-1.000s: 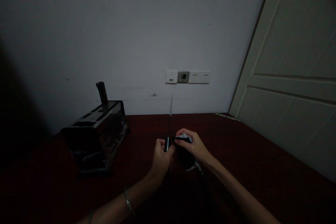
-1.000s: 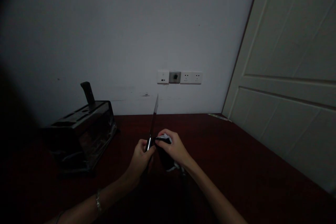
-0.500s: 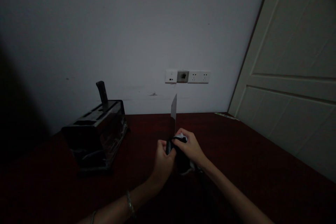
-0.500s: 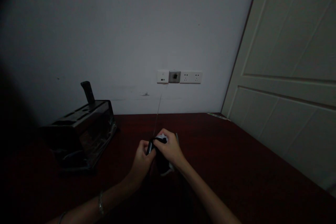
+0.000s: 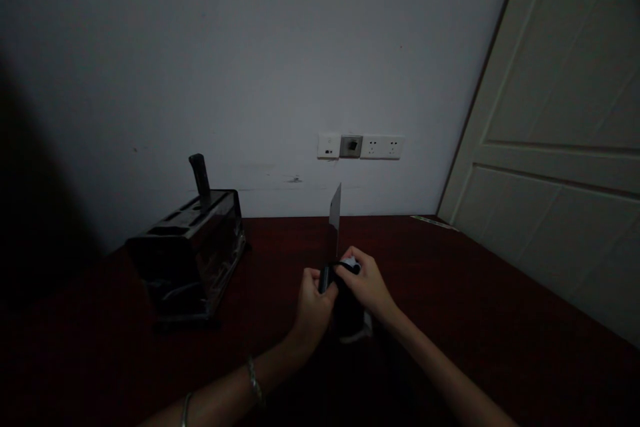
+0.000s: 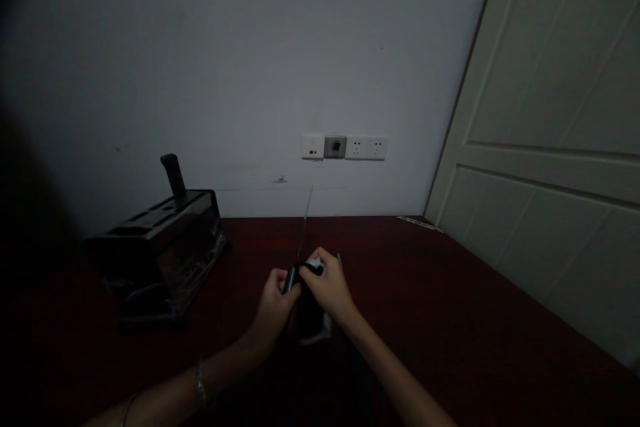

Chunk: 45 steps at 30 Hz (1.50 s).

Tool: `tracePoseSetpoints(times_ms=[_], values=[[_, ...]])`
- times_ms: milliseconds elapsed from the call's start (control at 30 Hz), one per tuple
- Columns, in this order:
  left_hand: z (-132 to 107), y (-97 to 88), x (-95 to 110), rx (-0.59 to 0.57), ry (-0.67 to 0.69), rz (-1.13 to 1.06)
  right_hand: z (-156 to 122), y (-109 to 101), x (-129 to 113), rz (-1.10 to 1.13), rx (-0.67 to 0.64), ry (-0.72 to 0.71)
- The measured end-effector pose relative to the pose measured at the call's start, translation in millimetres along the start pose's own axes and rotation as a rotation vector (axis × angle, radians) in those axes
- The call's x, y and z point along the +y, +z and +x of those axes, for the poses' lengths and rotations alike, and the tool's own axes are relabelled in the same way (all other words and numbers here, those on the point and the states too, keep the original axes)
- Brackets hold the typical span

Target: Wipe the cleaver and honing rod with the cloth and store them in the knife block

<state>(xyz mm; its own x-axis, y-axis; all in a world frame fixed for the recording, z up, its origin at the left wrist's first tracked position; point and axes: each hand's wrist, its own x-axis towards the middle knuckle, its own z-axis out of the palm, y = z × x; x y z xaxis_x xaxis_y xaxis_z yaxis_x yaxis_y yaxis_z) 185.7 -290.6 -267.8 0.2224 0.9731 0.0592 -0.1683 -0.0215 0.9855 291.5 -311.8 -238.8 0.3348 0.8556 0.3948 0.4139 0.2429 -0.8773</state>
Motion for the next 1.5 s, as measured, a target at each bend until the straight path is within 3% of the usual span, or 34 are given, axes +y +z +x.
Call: tracePoseSetpoints(times_ms=[233, 367, 567, 733, 900, 1000, 1133, 1233, 1300, 1500], values=[[5, -6.1, 9, -0.163, -0.123, -0.044, 2, -10, 4, 0.061, 0.052, 0.044], [7, -10.5, 15, -0.156, -0.202, -0.102, 7, -20, 5, 0.189, 0.038, 0.116], [12, -10.3, 12, -0.198, -0.139, -0.139, 21, -49, 16, 0.253, 0.199, 0.180], [13, -7.9, 11, -0.176, -0.027, -0.076, 35, -78, 10, 0.083, 0.390, 0.043], [17, -8.8, 7, -0.173, 0.011, -0.084, 49, -93, -30, -0.032, 0.492, -0.077], [17, -8.9, 1, -0.159, 0.015, -0.012, 52, -88, -58, -0.149, 0.415, -0.209], [13, -6.3, -2, -0.089, -0.016, 0.027, 50, -66, -77, -0.326, 0.084, -0.393], [10, -4.3, 1, -0.045, -0.063, 0.002, 47, -50, -72, -0.482, -0.233, -0.501], [9, -4.0, 4, -0.015, -0.087, -0.014, 47, -41, -63, -0.568, -0.377, -0.513], [6, -3.4, 10, 0.058, -0.137, -0.017, 49, -24, -42, -0.629, -0.512, -0.483]])
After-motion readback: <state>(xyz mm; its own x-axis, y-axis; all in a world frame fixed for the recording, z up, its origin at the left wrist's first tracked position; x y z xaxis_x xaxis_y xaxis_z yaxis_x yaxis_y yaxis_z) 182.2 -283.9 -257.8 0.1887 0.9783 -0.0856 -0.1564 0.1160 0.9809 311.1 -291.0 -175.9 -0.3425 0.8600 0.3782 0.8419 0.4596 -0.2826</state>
